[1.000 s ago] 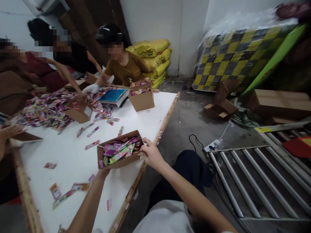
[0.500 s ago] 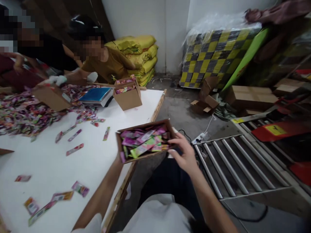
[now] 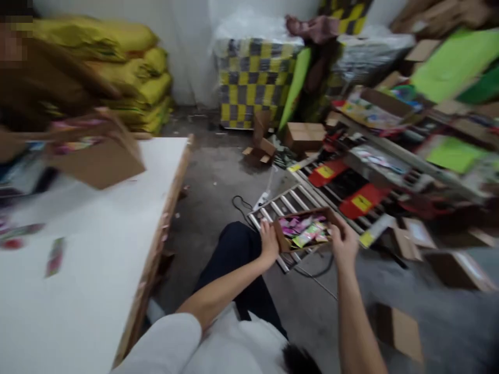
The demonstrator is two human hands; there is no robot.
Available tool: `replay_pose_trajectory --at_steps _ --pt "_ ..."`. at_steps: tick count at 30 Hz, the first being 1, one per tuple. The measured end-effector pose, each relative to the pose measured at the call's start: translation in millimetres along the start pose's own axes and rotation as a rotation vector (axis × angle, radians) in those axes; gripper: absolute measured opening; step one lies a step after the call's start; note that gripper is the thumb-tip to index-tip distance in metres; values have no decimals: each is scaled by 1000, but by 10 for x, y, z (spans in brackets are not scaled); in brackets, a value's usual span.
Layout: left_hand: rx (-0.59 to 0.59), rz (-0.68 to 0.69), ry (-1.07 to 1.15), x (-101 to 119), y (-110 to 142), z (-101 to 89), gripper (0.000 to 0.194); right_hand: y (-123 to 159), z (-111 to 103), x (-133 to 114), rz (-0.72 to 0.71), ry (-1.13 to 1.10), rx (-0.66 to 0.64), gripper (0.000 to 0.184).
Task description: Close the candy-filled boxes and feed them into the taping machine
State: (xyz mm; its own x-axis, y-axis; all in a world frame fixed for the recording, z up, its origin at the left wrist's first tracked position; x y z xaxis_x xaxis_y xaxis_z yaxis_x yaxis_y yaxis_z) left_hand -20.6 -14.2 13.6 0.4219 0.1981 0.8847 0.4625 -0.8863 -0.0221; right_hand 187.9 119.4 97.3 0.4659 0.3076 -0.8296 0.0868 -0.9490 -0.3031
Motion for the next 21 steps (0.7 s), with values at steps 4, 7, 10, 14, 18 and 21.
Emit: replay_pose_trajectory --at_steps 4,7,10,14,18,21 --pt "89 307 -76 403 -177 -194 69 -34 70 -53 -73 88 6 57" --pt "-120 560 -214 710 -262 -91 52 -50 181 -170 -157 193 -53 45" --pt "-306 643 -338 821 -276 116 46 -17 340 -272 -232 313 -265 38" --pt "-348 574 -385 735 -358 214 45 -23 505 -317 -227 495 -425 35" --pt "-318 471 -6 720 -375 -28 42 -117 719 -281 -59 732 -378 30" --pt "-252 531 212 894 -276 -343 40 -168 901 -277 21 878 -357 26"
Point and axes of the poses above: each hand's wrist, its own y-axis away from the middle knuckle, its own z-axis out of the palm, x = y × z, the point moved 7 cm from there along -y, towards the middle knuckle, and after that the axes turned 1 degree about x, right-handed, at the moved point
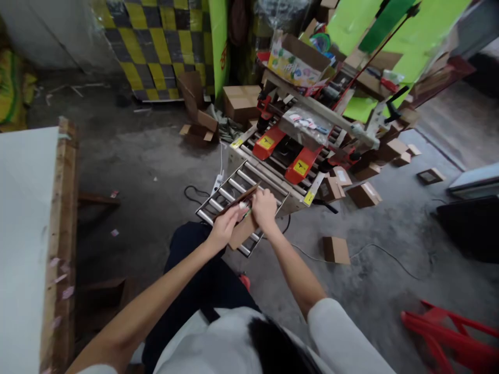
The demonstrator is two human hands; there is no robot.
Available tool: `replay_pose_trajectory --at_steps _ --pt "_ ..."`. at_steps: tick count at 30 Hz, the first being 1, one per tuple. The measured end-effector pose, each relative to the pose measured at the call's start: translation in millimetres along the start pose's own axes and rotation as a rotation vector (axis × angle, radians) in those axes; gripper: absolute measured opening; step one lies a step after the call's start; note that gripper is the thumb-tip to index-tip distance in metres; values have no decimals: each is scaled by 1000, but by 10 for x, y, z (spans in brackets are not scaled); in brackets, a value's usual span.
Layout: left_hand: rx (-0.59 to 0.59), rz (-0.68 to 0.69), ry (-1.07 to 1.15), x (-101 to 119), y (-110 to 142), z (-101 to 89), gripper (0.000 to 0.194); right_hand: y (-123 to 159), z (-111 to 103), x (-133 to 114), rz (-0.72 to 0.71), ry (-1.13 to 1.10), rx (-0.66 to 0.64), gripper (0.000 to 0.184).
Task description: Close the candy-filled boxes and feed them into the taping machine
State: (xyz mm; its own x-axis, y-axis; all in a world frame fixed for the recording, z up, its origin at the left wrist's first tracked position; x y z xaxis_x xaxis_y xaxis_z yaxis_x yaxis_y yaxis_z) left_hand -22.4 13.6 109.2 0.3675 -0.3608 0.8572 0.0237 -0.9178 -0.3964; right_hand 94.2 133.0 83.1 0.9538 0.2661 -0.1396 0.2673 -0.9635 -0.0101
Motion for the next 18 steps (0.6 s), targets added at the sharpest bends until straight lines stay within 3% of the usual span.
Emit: replay_pose_trajectory --at_steps 2,4,6,8,9,11,14,18 --pt "47 86 -104 186 -13 -148 39 -46 46 -80 -5 44 -29 25" --pt "51 45 -335 224 -105 -236 57 -62 57 -121 -19 46 -30 24" --pt "-67 -138 -572 95 -227 -216 82 -47 39 -118 -11 24 7 21" --pt "-271 -298 -731 -54 -266 -91 92 -8 13 -87 11 -16 75 19" --pt "-345 -325 -775 -93 -250 -14 90 15 -2 -52 38 -55 123 17" --pt "-385 -271 -834 -100 -175 132 79 59 -40 47 114 -187 252 20" --pt "-335 -122 -908 -86 15 296 53 74 -71 194 175 -442 436 33" --pt "-291 -89 -909 -142 155 353 47 82 -27 287 217 -665 545 43"
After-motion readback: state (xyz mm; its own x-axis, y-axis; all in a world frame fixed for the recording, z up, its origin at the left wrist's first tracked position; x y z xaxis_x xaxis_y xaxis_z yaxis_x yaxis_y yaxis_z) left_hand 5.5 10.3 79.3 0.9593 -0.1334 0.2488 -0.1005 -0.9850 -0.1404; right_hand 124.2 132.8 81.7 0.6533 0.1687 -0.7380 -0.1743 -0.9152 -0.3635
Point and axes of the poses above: each hand's wrist, its own y-axis away from the middle knuckle, its own z-axis out of the palm, x = y × z, the point moved 7 cm from there along -y, towards the middle knuckle, and after that the axes turned 1 degree about x, right-handed, at the moved point
